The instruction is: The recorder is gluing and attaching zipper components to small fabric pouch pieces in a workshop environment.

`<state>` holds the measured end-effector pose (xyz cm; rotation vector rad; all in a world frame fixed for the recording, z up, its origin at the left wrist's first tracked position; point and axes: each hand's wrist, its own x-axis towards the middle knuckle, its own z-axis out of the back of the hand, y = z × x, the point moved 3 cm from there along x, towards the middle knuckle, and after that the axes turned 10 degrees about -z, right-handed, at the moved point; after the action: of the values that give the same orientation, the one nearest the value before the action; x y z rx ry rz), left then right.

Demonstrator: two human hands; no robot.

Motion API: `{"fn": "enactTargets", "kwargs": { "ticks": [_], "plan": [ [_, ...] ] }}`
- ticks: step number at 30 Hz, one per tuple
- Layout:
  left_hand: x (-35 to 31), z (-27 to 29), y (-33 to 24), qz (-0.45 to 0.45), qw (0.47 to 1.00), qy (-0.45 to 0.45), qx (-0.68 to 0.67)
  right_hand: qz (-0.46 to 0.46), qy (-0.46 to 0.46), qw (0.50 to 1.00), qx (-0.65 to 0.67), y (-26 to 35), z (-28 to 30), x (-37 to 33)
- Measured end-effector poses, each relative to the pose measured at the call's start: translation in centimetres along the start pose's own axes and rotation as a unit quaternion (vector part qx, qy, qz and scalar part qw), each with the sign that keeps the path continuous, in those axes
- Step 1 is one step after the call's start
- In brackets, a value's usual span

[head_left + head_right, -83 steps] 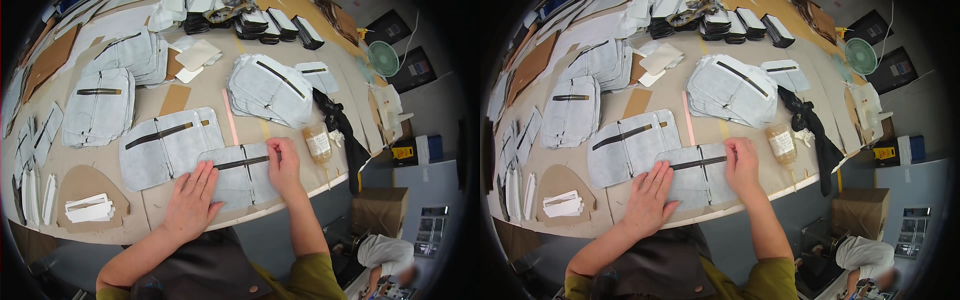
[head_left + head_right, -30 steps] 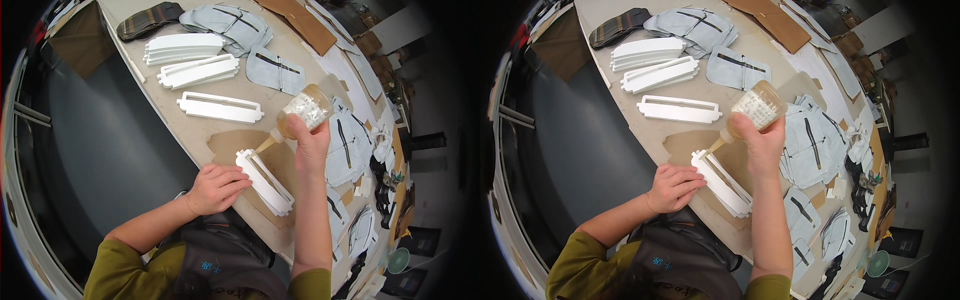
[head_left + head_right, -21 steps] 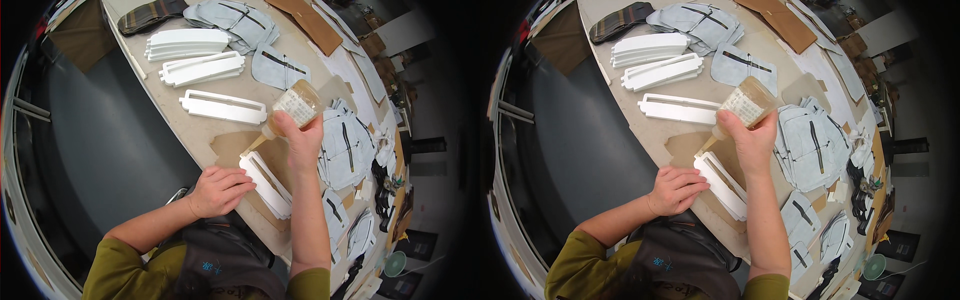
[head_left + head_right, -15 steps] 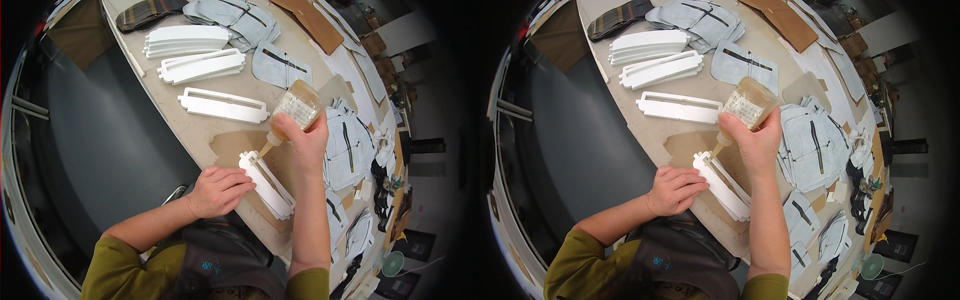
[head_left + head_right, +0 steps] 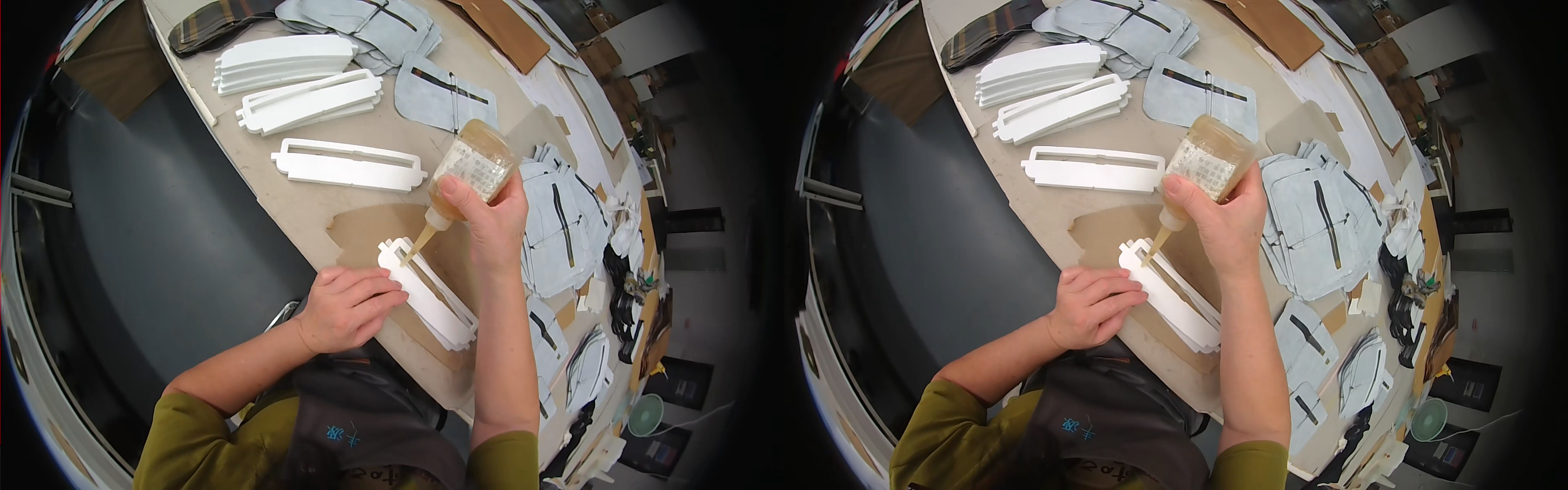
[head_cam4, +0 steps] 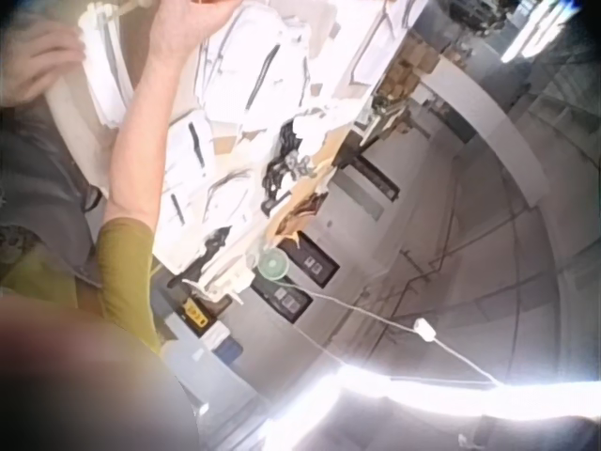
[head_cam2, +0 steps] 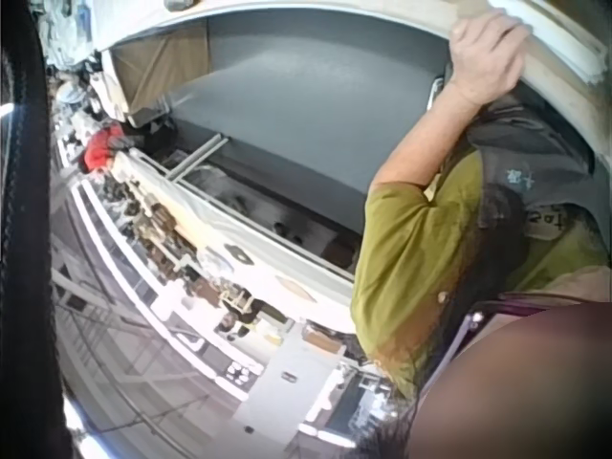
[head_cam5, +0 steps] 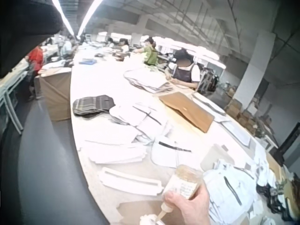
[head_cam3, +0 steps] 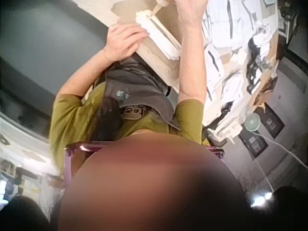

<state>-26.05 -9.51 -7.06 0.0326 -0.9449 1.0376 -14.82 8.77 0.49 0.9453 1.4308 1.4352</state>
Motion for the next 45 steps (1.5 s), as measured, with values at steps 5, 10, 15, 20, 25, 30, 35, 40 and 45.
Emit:
{"fn": "enactTargets", "kwargs": {
  "ticks": [5, 10, 15, 20, 25, 30, 35, 40, 45],
  "plan": [
    [-0.1, 0.0, 0.0, -0.002, 1.000, 0.015, 0.011, -0.022, 0.004, 1.000, -0.021, 0.1, 1.3, -0.5],
    [0.2, 0.1, -0.1, 0.001, 1.000, -0.004, -0.006, -0.048, -0.002, 0.999, -0.022, -0.2, 2.9, -1.1],
    [0.3, 0.0, 0.0, 0.010, 1.000, -0.005, 0.009, -0.064, -0.002, 0.998, -0.017, -0.5, 4.1, -1.7],
    [0.5, 0.4, -0.2, 0.024, 1.000, 0.005, 0.001, -0.079, -0.005, 0.997, -0.024, -0.6, 5.3, -2.5],
    [2.0, 1.4, -0.8, 0.068, 0.997, 0.026, -0.029, -0.098, -0.014, 0.994, -0.042, -0.7, 6.9, -3.5],
    [3.1, 1.5, -0.4, 0.071, 0.996, 0.022, -0.043, -0.119, -0.020, 0.990, -0.068, -1.0, 8.8, -4.4],
    [3.2, 1.0, 0.0, 0.069, 0.996, 0.035, -0.037, -0.125, -0.051, 0.986, -0.102, -0.9, 10.8, -5.6],
    [3.3, 1.2, 0.4, 0.063, 0.998, 0.020, -0.020, -0.121, -0.071, 0.984, -0.107, -0.6, 13.9, -6.6],
    [2.7, 2.1, 0.7, 0.049, 0.997, -0.016, -0.052, -0.103, 0.032, 0.860, 0.500, -0.2, 19.6, -7.0]
  ]
}}
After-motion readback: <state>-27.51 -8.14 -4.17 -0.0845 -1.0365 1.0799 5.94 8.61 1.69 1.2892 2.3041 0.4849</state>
